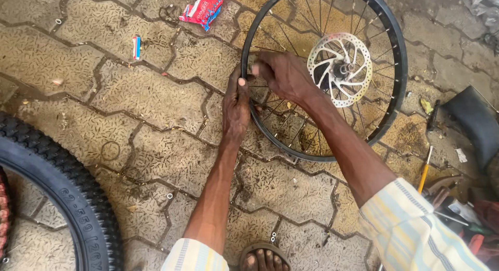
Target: The person removes a rubber rim strip from a motorcycle wheel and then applies a new white rim tape around the rim. The person works by hand, peeling the old strip and wrapping the new tape around the wheel's circumference.
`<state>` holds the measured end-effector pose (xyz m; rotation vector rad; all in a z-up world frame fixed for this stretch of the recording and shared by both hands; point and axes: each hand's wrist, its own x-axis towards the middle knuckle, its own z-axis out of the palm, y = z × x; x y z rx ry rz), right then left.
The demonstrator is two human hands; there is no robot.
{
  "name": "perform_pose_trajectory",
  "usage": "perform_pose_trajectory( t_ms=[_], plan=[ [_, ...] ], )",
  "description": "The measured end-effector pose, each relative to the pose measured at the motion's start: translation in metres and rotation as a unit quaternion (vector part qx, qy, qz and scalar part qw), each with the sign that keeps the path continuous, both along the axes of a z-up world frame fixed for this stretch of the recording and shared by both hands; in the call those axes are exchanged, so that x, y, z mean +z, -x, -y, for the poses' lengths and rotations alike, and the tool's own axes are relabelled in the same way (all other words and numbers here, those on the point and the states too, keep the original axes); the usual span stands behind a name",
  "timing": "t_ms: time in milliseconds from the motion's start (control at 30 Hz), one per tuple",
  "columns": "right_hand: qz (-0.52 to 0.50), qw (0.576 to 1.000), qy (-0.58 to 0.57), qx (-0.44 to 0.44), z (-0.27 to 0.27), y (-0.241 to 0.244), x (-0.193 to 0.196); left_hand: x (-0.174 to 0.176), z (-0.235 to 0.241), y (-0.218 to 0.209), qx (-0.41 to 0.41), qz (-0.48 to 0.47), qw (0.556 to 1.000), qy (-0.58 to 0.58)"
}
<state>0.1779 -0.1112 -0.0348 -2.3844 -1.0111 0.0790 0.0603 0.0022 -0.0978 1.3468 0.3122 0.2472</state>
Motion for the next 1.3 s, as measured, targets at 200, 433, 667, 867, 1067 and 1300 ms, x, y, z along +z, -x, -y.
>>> perform_pose_trajectory(
  t_ms=[200, 433, 667, 867, 1067, 1300],
  plan=[
    [0.087, 0.995, -0.053, -0.019, -0.006, -0.003, 0.003, 0.01, 0.001, 0.0, -0.01, -0.013, 1.0, 0.023],
    [-0.078, 0.993, 0.02, 0.082, 0.013, -0.001, 0.014, -0.012, 0.001, 0.002, -0.015, 0.003, 0.998, 0.057],
    [-0.018, 0.997, 0.048, -0.05, 0.006, -0.008, -0.002, -0.007, 0.002, 0.004, 0.012, -0.004, 0.999, 0.029],
    [0.032, 0.965, -0.114, 0.234, 0.026, -0.008, -0.002, 0.006, 0.002, 0.012, 0.005, 0.029, 0.996, 0.08],
    [-0.13, 0.982, 0.137, 0.013, 0.016, -0.002, 0.007, 0.003, -0.001, 0.007, 0.014, -0.007, 0.997, 0.082],
    [-0.026, 0.998, 0.048, 0.033, 0.015, -0.005, -0.004, 0.005, 0.001, 0.009, 0.0, 0.003, 0.991, 0.135]
  ],
)
